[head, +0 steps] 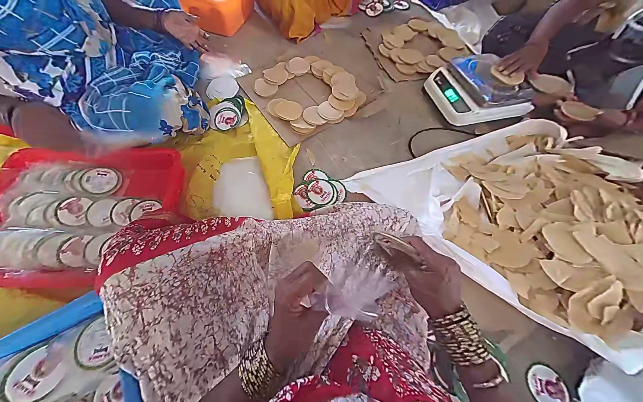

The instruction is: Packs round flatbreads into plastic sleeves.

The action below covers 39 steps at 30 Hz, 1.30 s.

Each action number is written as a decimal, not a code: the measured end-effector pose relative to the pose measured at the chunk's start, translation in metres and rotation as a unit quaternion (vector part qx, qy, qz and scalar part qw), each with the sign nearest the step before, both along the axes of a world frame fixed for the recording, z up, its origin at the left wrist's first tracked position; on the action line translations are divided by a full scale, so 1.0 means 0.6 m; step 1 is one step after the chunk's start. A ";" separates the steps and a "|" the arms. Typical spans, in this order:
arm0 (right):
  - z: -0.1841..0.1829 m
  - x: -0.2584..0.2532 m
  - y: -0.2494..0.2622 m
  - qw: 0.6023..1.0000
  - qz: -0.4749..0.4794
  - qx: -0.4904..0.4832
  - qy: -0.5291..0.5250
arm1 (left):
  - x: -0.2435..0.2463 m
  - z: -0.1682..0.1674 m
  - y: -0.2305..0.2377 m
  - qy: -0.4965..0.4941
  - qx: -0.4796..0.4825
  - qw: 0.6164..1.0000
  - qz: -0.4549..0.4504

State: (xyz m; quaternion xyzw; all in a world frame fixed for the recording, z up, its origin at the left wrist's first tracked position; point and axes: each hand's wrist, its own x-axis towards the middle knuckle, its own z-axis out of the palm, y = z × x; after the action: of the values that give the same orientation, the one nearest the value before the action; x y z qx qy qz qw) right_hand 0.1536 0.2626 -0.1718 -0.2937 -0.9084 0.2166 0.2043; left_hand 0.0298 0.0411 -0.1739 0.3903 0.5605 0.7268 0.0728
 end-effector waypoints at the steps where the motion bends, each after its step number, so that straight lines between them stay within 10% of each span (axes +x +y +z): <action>1: 0.005 -0.001 0.002 0.999 -0.007 -0.022 0.023 | 0.001 0.009 -0.003 0.027 0.007 1.000 0.007; 9: 0.183 0.010 -0.020 0.893 0.193 -0.212 0.347 | -0.003 0.038 -0.013 0.101 0.023 0.995 0.002; 16: 0.279 -0.012 -0.050 0.810 0.457 -0.246 0.272 | 0.006 0.043 -0.009 0.116 0.042 0.992 -0.011; 39: 0.156 -0.003 -0.090 0.907 0.214 -0.347 0.107 | 0.036 0.033 -0.034 -0.261 0.032 0.931 -0.251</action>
State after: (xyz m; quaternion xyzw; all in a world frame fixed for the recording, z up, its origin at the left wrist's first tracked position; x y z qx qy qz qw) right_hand 0.1517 0.2084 -0.0782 -0.1197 -0.7895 0.5867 0.1344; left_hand 0.0514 0.0208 -0.1543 0.3172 0.3815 0.7786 0.3843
